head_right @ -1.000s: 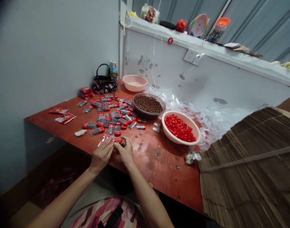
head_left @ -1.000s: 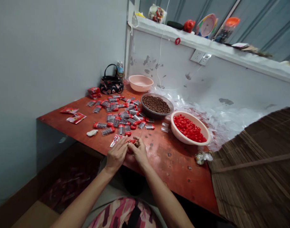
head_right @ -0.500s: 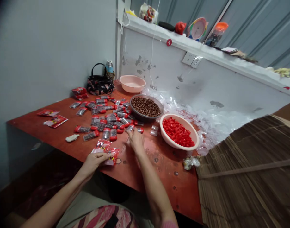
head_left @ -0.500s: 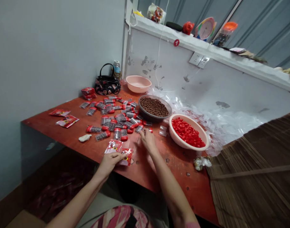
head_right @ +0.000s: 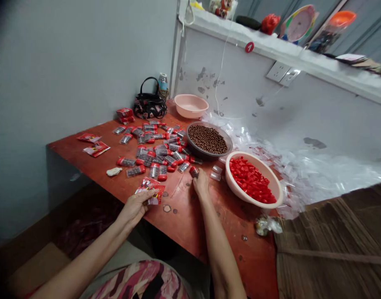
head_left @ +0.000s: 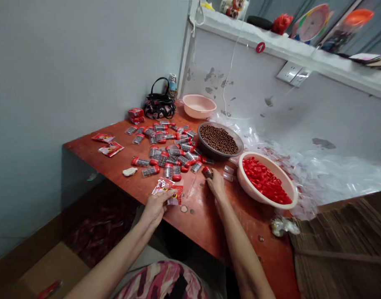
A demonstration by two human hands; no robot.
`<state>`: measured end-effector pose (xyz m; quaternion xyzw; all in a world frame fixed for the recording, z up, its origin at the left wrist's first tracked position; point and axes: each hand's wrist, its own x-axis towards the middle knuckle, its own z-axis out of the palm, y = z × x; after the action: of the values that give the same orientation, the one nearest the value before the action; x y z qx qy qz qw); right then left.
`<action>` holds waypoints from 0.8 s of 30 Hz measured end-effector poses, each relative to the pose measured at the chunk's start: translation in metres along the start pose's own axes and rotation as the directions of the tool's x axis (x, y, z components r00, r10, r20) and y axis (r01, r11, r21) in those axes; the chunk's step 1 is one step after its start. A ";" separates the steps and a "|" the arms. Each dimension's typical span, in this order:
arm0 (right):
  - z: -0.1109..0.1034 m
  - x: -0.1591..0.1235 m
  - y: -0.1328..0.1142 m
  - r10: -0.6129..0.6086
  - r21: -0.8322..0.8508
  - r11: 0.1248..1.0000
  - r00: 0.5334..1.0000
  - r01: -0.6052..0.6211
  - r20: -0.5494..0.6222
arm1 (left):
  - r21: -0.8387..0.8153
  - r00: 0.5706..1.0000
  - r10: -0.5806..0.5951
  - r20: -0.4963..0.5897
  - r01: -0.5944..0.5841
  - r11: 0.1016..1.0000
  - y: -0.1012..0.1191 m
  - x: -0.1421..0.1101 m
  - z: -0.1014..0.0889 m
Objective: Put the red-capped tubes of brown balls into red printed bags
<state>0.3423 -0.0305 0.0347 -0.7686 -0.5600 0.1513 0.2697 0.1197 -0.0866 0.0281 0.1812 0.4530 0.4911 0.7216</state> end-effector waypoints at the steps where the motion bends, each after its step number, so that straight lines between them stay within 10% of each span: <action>1: -0.002 -0.011 0.002 -0.005 0.040 0.999 1.000 0.004 0.024 | -0.019 1.000 0.008 0.003 -0.008 1.000 -0.001 0.001 0.000; 3: -0.004 -0.039 0.004 -0.005 0.181 0.983 0.997 -0.010 0.080 | -0.058 1.000 0.020 0.002 -0.019 0.998 -0.003 0.004 0.000; 6: 0.002 -0.094 -0.005 -0.004 0.733 0.666 0.982 -0.136 0.186 | -0.136 1.000 0.027 -0.014 -0.028 0.990 -0.007 0.008 0.002; 9: 0.011 -0.142 -0.022 -0.024 0.871 0.429 0.961 -0.238 0.274 | -0.225 0.999 0.033 -0.027 -0.039 0.974 -0.009 0.008 0.010; 24: 0.031 -0.165 -0.034 0.118 0.900 0.382 0.977 -0.210 0.178 | -0.341 0.996 0.027 0.084 0.003 0.940 -0.027 -0.005 0.050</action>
<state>0.2455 -0.1709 0.0181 -0.5397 -0.3176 0.4907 0.6058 0.1758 -0.0943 0.0373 0.0778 0.3280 0.5581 0.7582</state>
